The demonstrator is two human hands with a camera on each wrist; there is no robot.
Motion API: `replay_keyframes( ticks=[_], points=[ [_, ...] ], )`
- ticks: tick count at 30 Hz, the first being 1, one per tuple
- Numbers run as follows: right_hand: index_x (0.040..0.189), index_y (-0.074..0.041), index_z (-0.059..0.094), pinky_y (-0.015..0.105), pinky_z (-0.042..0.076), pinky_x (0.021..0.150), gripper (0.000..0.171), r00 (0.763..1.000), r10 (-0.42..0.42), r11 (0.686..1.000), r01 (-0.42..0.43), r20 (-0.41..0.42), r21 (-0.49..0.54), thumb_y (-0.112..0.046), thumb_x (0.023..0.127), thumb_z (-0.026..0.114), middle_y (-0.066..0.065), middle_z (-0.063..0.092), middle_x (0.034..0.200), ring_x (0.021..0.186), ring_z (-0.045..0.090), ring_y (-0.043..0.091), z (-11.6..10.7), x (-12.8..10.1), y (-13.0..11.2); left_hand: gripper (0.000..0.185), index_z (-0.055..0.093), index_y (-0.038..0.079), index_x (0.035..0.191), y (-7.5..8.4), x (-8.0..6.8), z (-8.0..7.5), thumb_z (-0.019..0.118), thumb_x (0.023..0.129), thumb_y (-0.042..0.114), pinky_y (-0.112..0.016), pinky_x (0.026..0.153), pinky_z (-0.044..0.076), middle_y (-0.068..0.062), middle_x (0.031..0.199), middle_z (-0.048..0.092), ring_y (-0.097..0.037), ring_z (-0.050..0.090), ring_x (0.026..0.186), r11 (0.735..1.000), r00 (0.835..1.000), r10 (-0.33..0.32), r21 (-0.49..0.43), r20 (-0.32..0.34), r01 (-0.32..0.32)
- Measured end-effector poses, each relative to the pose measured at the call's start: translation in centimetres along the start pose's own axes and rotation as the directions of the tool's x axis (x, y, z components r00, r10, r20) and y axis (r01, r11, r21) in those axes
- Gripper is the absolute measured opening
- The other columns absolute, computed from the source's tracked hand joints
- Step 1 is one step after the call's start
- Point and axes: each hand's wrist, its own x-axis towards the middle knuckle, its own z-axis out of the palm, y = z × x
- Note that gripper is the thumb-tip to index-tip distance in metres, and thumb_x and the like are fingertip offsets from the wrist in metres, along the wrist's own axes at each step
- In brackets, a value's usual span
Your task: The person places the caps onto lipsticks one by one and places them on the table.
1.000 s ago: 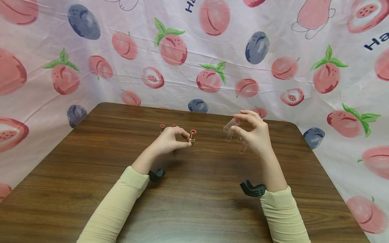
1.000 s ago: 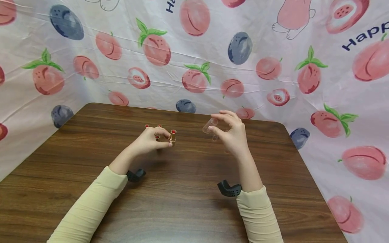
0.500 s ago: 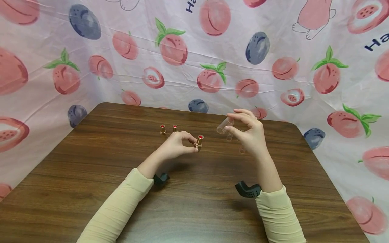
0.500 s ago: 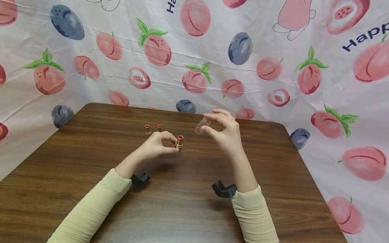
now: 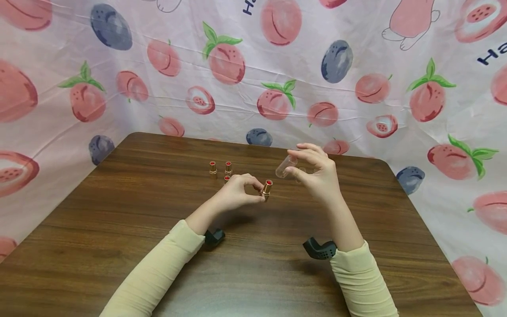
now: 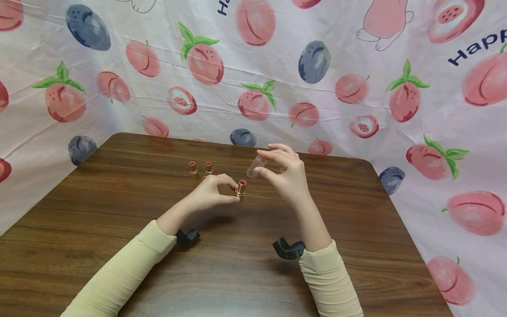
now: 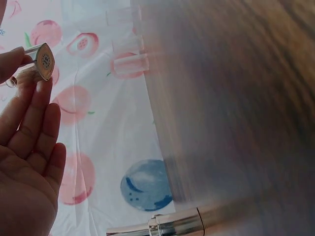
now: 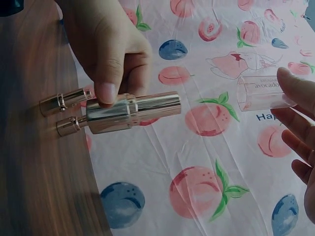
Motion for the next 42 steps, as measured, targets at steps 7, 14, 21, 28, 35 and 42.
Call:
replay_keyframes(
  ticks=[7,14,21,28,35,42],
  points=[
    [0.098,0.013,0.069,0.034,0.040,0.088,0.034,0.999,-0.034,0.999,0.035,0.031,-0.003,0.012,0.066,0.080,0.023,0.068,0.088,0.106,0.054,0.044,0.5,-0.2,0.4,0.017,0.074,0.011,0.092,0.1,0.0,0.6,0.082,0.077,0.013,-0.041,0.079,0.048,0.006,0.090,0.065,-0.013,0.059,0.088,0.999,1.000,0.026,0.024,-0.001,-0.026],
    [0.097,0.011,0.070,0.038,0.038,0.085,0.033,0.998,-0.049,0.999,0.049,0.046,-0.013,0.011,0.066,0.081,0.020,0.068,0.080,0.104,0.055,0.044,0.9,-0.3,0.6,0.017,0.074,0.010,0.091,-0.1,0.2,0.9,0.082,0.076,0.011,-0.034,0.077,0.047,0.006,0.089,0.066,-0.012,0.058,0.087,0.998,0.998,0.058,0.029,-0.009,-0.058],
    [0.095,0.012,0.070,0.043,0.037,0.088,0.032,0.995,-0.056,0.998,0.057,0.078,-0.016,0.011,0.065,0.081,0.020,0.068,0.083,0.104,0.054,0.045,1.2,-0.5,0.9,0.016,0.074,0.010,0.091,-0.1,0.2,0.9,0.082,0.076,0.011,-0.042,0.079,0.048,0.005,0.090,0.066,-0.017,0.060,0.089,0.998,0.998,0.060,0.022,-0.009,-0.060],
    [0.096,0.010,0.071,0.049,0.035,0.093,0.034,0.993,-0.078,0.997,0.078,0.088,-0.001,0.010,0.064,0.082,0.017,0.069,0.082,0.106,0.054,0.043,1.6,-0.9,3.1,0.017,0.075,0.010,0.091,0.0,0.2,0.9,0.082,0.076,0.011,-0.044,0.078,0.048,0.005,0.089,0.067,-0.015,0.059,0.088,0.997,0.997,0.069,0.017,-0.024,-0.069],
    [0.100,0.001,0.074,0.045,0.035,0.092,0.037,0.991,-0.080,0.997,0.080,0.104,0.007,0.002,0.065,0.085,0.009,0.071,0.087,0.109,0.055,0.030,2.0,-1.3,5.4,0.017,0.074,0.008,0.092,0.2,0.2,0.9,0.082,0.076,0.010,-0.046,0.077,0.048,0.003,0.089,0.065,-0.021,0.060,0.088,0.999,0.998,0.052,0.001,-0.024,-0.052],
    [0.101,0.000,0.074,0.044,0.036,0.090,0.038,0.987,-0.089,0.996,0.091,0.131,-0.005,0.001,0.065,0.086,0.008,0.071,0.092,0.110,0.055,0.027,2.1,-1.3,5.6,0.019,0.074,0.005,0.094,0.4,0.2,0.9,0.081,0.076,0.009,-0.049,0.078,0.047,0.000,0.090,0.065,-0.030,0.061,0.091,0.998,0.998,0.053,-0.020,-0.034,-0.054]
  ],
)
